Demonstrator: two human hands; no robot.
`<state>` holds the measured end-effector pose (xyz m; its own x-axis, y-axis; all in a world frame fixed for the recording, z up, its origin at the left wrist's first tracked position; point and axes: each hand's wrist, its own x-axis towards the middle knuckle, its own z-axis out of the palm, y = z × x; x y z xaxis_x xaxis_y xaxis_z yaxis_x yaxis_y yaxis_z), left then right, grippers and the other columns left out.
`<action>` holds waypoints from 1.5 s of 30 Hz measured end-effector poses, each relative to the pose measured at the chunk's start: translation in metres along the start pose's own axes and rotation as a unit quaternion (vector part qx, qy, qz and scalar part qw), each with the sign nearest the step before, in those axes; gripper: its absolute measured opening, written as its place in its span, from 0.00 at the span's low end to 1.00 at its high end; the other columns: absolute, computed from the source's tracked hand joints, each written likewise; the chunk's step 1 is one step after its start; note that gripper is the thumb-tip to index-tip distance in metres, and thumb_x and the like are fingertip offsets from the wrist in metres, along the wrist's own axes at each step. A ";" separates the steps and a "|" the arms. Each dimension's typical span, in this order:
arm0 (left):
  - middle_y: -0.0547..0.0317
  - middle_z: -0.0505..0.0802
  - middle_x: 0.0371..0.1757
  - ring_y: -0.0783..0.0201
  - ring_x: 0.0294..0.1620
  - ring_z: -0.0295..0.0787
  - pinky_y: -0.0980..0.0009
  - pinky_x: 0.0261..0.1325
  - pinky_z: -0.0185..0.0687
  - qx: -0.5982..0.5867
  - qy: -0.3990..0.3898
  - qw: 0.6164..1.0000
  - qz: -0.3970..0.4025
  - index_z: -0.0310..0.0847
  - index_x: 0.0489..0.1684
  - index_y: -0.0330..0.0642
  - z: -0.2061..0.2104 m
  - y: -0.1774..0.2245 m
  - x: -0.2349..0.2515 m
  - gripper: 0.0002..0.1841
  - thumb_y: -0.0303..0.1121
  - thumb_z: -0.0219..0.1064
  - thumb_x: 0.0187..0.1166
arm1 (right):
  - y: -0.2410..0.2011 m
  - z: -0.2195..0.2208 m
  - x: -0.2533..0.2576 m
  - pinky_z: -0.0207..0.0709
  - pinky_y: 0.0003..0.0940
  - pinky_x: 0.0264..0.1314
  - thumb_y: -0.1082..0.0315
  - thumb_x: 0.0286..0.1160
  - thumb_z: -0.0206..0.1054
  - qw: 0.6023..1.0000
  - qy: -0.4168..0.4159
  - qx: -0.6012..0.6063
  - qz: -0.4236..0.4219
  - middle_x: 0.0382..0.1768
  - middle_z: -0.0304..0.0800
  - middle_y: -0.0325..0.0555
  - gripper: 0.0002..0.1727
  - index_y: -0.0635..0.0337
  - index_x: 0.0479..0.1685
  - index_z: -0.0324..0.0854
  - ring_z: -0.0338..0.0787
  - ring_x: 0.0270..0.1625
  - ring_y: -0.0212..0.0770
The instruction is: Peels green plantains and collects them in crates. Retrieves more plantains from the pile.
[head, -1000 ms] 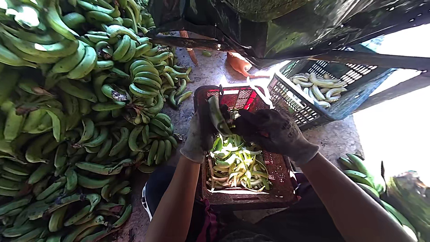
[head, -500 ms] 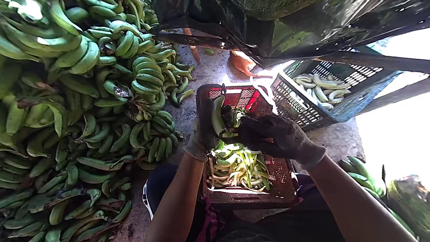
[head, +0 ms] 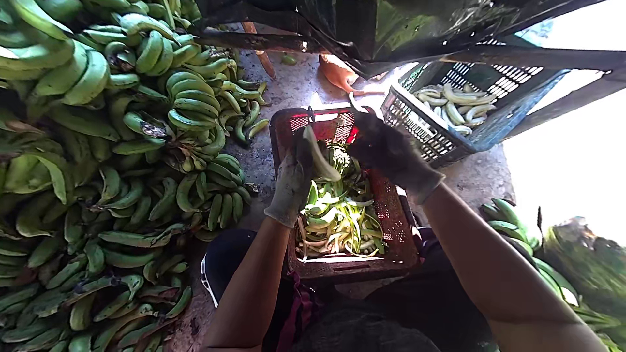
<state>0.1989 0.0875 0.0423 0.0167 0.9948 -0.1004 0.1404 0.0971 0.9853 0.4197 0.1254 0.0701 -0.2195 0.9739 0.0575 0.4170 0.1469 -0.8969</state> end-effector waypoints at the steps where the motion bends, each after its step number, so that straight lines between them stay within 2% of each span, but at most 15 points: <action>1: 0.62 0.91 0.56 0.68 0.48 0.90 0.63 0.49 0.90 -0.030 -0.023 0.999 -0.009 0.72 0.79 0.62 0.007 -0.003 -0.001 0.24 0.55 0.48 0.91 | -0.003 0.011 -0.004 0.89 0.45 0.53 0.52 0.63 0.82 0.998 -0.023 -0.060 0.003 0.51 0.94 0.40 0.39 0.44 0.79 0.75 0.93 0.48 0.37; 4: 0.66 0.89 0.42 0.74 0.35 0.84 0.74 0.37 0.83 -0.071 -0.080 0.994 -0.037 0.78 0.65 0.56 0.022 -0.011 -0.006 0.18 0.51 0.50 0.92 | -0.003 0.027 -0.007 0.81 0.66 0.59 0.54 0.67 0.78 0.973 -0.087 -0.209 0.035 0.55 0.92 0.53 0.44 0.40 0.89 0.63 0.92 0.56 0.56; 7: 0.55 0.91 0.61 0.60 0.53 0.91 0.54 0.56 0.89 0.124 -0.162 0.979 0.004 0.67 0.84 0.61 0.031 -0.030 0.004 0.23 0.49 0.51 0.92 | 0.009 -0.006 -0.002 0.81 0.69 0.58 0.58 0.73 0.72 0.962 -0.051 -0.266 0.027 0.58 0.91 0.54 0.39 0.39 0.89 0.64 0.92 0.57 0.59; 10: 0.48 0.84 0.75 0.47 0.75 0.80 0.42 0.72 0.77 0.453 -0.356 0.817 0.035 0.67 0.86 0.54 0.053 -0.075 -0.004 0.25 0.41 0.52 0.90 | 0.024 -0.076 0.006 0.79 0.67 0.65 0.49 0.83 0.62 0.921 0.119 -0.368 0.038 0.69 0.86 0.53 0.30 0.36 0.86 0.70 0.88 0.67 0.58; 12: 0.41 0.77 0.81 0.34 0.85 0.63 0.31 0.78 0.64 0.608 -0.411 0.679 -0.034 0.77 0.77 0.48 0.071 -0.117 -0.022 0.23 0.36 0.62 0.82 | 0.036 -0.118 0.008 0.71 0.64 0.77 0.49 0.84 0.60 0.900 0.221 -0.369 0.071 0.87 0.64 0.59 0.31 0.43 0.87 0.69 0.73 0.82 0.62; 13: 0.38 0.76 0.81 0.34 0.86 0.61 0.33 0.82 0.58 0.638 -0.377 0.660 -0.119 0.79 0.73 0.37 0.079 -0.137 -0.030 0.23 0.32 0.65 0.79 | 0.038 -0.127 0.005 0.66 0.61 0.83 0.53 0.82 0.62 0.905 0.250 -0.335 0.078 0.90 0.55 0.61 0.33 0.47 0.88 0.67 0.66 0.87 0.61; 15: 0.36 0.76 0.79 0.43 0.81 0.72 0.48 0.79 0.72 0.582 -0.183 0.744 -0.272 0.64 0.81 0.27 0.084 -0.183 -0.034 0.29 0.33 0.61 0.83 | 0.021 -0.116 -0.004 0.65 0.55 0.85 0.55 0.85 0.62 0.928 0.229 -0.277 0.096 0.91 0.54 0.60 0.31 0.50 0.87 0.67 0.66 0.87 0.58; 18: 0.40 0.74 0.84 0.43 0.84 0.70 0.47 0.82 0.68 0.516 -0.060 0.818 -0.246 0.64 0.87 0.41 0.086 -0.221 -0.024 0.32 0.39 0.64 0.83 | 0.015 -0.081 -0.006 0.81 0.60 0.66 0.50 0.84 0.60 0.918 0.136 -0.372 0.030 0.83 0.75 0.48 0.26 0.39 0.80 0.77 0.85 0.72 0.55; 20: 0.40 0.74 0.84 0.41 0.85 0.67 0.46 0.82 0.66 0.589 -0.122 0.776 -0.189 0.72 0.82 0.45 0.084 -0.216 -0.015 0.28 0.41 0.64 0.82 | 0.016 -0.063 -0.010 0.84 0.58 0.59 0.54 0.75 0.69 0.913 0.073 -0.400 -0.028 0.73 0.84 0.45 0.28 0.38 0.78 0.78 0.90 0.62 0.52; 23: 0.40 0.77 0.81 0.35 0.81 0.70 0.35 0.82 0.59 0.701 -0.280 0.647 -0.113 0.74 0.80 0.45 0.086 -0.177 0.006 0.30 0.39 0.67 0.75 | 0.018 -0.051 -0.013 0.77 0.58 0.69 0.57 0.73 0.71 0.934 -0.028 -0.357 -0.018 0.69 0.86 0.42 0.33 0.34 0.82 0.74 0.86 0.68 0.49; 24: 0.42 0.81 0.77 0.37 0.79 0.73 0.34 0.81 0.59 0.690 -0.300 0.649 -0.113 0.75 0.78 0.44 0.083 -0.157 0.018 0.30 0.43 0.68 0.73 | 0.021 -0.048 -0.011 0.76 0.60 0.71 0.57 0.74 0.71 0.941 -0.058 -0.334 -0.011 0.69 0.86 0.45 0.33 0.36 0.83 0.73 0.85 0.69 0.51; 30: 0.39 0.87 0.64 0.44 0.66 0.85 0.40 0.69 0.76 0.433 -0.192 0.865 -0.165 0.72 0.77 0.39 0.029 -0.052 0.058 0.33 0.55 0.66 0.81 | 0.024 -0.027 -0.011 0.81 0.57 0.68 0.56 0.83 0.67 0.987 -0.108 -0.115 0.016 0.67 0.88 0.47 0.29 0.42 0.84 0.71 0.89 0.64 0.47; 35: 0.54 0.90 0.53 0.65 0.48 0.90 0.61 0.52 0.89 0.113 -0.048 0.992 0.001 0.71 0.75 0.41 0.019 0.010 0.024 0.28 0.36 0.71 0.75 | 0.013 0.015 -0.022 0.80 0.52 0.69 0.61 0.80 0.70 0.998 -0.067 -0.012 -0.013 0.63 0.89 0.56 0.30 0.57 0.81 0.72 0.89 0.62 0.49; 40: 0.69 0.85 0.30 0.72 0.26 0.83 0.71 0.29 0.86 -0.249 0.028 0.962 0.110 0.76 0.61 0.55 0.003 0.015 0.044 0.15 0.49 0.58 0.86 | 0.020 0.047 -0.018 0.74 0.40 0.82 0.63 0.84 0.63 0.980 0.046 -0.027 -0.193 0.70 0.86 0.50 0.18 0.60 0.65 0.87 0.82 0.77 0.42; 45: 0.61 0.87 0.35 0.62 0.33 0.86 0.61 0.35 0.87 -0.502 -0.047 0.823 0.261 0.79 0.54 0.51 -0.046 0.028 0.072 0.28 0.61 0.40 0.85 | 0.021 0.040 -0.024 0.81 0.44 0.67 0.60 0.84 0.64 0.994 -0.084 -0.016 0.075 0.58 0.90 0.48 0.17 0.57 0.65 0.85 0.88 0.59 0.40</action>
<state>0.1584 0.1629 0.0693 -0.1014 0.9069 0.4090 -0.7986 -0.3194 0.5102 0.3984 0.0979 0.0321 -0.2957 0.9431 -0.1520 0.4833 0.0104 -0.8754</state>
